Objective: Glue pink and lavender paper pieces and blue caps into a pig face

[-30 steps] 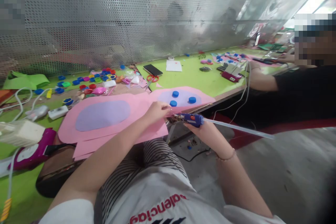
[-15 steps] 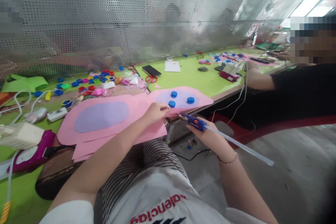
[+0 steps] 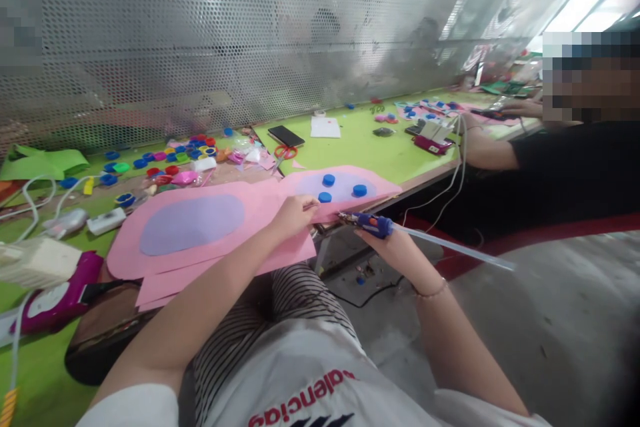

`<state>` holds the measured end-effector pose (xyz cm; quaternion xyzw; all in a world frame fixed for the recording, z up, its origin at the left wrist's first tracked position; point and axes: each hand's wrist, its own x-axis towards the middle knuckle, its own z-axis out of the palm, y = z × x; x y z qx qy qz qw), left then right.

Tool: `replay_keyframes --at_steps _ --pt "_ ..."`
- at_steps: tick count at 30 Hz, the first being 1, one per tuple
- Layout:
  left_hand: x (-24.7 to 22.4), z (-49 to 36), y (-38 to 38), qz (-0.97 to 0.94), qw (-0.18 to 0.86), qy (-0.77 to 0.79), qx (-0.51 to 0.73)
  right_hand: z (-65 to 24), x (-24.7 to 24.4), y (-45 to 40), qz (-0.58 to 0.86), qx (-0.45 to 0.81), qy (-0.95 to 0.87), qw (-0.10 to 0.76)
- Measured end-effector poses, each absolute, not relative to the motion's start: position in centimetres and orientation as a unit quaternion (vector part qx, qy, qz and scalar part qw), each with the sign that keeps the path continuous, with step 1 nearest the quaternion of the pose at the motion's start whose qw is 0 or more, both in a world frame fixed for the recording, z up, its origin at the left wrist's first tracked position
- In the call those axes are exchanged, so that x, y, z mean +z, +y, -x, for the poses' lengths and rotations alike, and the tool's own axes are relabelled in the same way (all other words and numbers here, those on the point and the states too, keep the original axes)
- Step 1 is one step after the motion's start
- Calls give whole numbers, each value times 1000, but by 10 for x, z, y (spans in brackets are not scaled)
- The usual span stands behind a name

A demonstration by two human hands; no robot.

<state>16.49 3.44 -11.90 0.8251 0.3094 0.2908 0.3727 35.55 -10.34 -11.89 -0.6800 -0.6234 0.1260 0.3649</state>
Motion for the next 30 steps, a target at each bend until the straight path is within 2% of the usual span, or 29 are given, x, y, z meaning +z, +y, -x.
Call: replay_keyframes --at_steps 9,18,30 --pt "-126 -166 34 -819 360 319 312 -358 -119 -95 686 132 -612 371" --pt "-126 -166 35 -816 361 314 324 -357 -113 -116 701 155 -613 330" --pt "-126 -165 33 -837 339 314 295 -383 -126 -148 727 107 -585 344"
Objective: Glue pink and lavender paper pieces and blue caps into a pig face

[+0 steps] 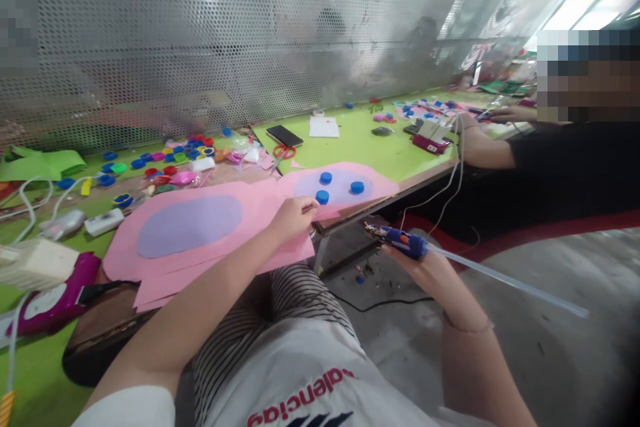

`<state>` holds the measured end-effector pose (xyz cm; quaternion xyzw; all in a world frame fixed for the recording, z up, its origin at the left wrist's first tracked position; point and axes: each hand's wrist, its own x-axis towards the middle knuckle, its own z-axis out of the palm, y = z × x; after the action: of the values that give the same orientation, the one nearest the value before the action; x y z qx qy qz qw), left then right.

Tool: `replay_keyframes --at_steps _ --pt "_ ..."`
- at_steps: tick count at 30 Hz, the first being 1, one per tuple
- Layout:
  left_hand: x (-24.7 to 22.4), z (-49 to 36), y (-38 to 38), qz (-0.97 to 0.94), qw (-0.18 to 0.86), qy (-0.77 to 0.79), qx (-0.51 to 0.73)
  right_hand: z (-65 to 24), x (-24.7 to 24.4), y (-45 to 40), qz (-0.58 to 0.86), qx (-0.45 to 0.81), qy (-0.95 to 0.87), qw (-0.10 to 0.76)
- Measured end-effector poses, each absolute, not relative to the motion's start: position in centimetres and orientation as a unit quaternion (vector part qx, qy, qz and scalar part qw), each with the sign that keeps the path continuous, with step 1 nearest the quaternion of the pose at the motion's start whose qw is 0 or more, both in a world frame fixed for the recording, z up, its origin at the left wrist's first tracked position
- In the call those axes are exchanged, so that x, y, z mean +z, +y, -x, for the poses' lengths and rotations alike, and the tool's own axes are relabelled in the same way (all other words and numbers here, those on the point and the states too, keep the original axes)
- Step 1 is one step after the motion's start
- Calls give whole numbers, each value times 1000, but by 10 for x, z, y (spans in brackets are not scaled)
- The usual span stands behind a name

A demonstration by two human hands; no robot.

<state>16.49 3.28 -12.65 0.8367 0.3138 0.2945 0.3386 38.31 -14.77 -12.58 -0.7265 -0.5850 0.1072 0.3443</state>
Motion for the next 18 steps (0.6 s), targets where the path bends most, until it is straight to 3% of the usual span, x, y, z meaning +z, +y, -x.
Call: replay_keyframes --at_steps 11,15,18 --pt "-104 -164 11 -964 18 198 176 -405 -125 -166 750 145 -508 398" --pt "-99 -180 16 -969 -8 193 153 -405 -122 -166 754 138 -513 386" --pt "-109 -191 21 -989 10 130 67 -402 -120 -167 765 139 -505 376"
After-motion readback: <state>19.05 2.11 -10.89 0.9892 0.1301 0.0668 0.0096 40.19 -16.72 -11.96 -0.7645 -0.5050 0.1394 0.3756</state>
